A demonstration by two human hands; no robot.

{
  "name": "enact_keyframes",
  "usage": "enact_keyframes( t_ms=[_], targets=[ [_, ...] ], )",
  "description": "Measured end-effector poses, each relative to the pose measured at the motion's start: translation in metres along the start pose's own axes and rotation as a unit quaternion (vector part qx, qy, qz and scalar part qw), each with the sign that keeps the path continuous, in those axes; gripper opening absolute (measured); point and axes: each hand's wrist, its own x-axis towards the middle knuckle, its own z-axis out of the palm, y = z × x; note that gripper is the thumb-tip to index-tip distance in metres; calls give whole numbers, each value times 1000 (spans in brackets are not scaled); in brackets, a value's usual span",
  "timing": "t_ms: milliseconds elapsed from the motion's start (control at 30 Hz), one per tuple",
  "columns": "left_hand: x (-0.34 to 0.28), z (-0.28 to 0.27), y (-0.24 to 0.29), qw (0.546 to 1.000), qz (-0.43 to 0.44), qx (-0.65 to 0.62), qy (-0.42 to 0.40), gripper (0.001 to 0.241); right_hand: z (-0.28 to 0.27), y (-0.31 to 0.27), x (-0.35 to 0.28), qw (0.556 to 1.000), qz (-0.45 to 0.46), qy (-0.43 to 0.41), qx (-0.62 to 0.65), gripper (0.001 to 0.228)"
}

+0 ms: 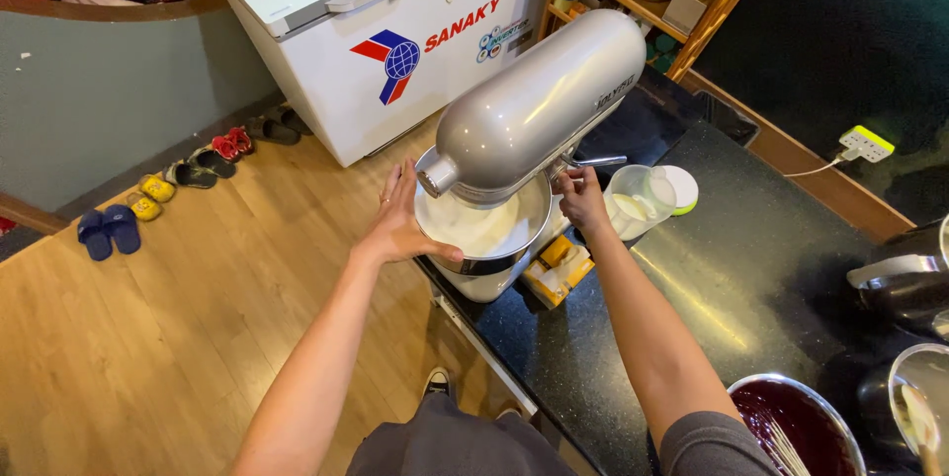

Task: Mixing and whisking ingredients to prepare cake batter using a stand mixer and hand whisk

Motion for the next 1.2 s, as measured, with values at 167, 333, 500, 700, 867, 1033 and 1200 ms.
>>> enact_keyframes(
  t_ms=[167,333,500,700,867,1033,1200],
  targets=[
    [1,2,-3,1000,6,-4,7,180,0,-5,-3,1000,0,2,-4,23],
    [1,1,-2,1000,6,-5,9,181,-1,4,3,1000,-10,7,-25,21],
    [2,4,-7,1000,16,-7,12,179,-5,24,15,998,-38,14,-53,20],
    [0,3,-1,1000,11,-8,15,179,-8,55,36,996,-48,22,-74,20],
    [1,4,-4,1000,10,-10,17,181,-10,2,-3,980,-80,45,-179,32],
    [2,5,-5,999,18,-23,20,181,-3,-30,-27,948,-156,67,-268,32],
    [3,4,-6,999,22,-25,23,182,-6,-35,-26,955,-116,67,-266,37]
  ],
)
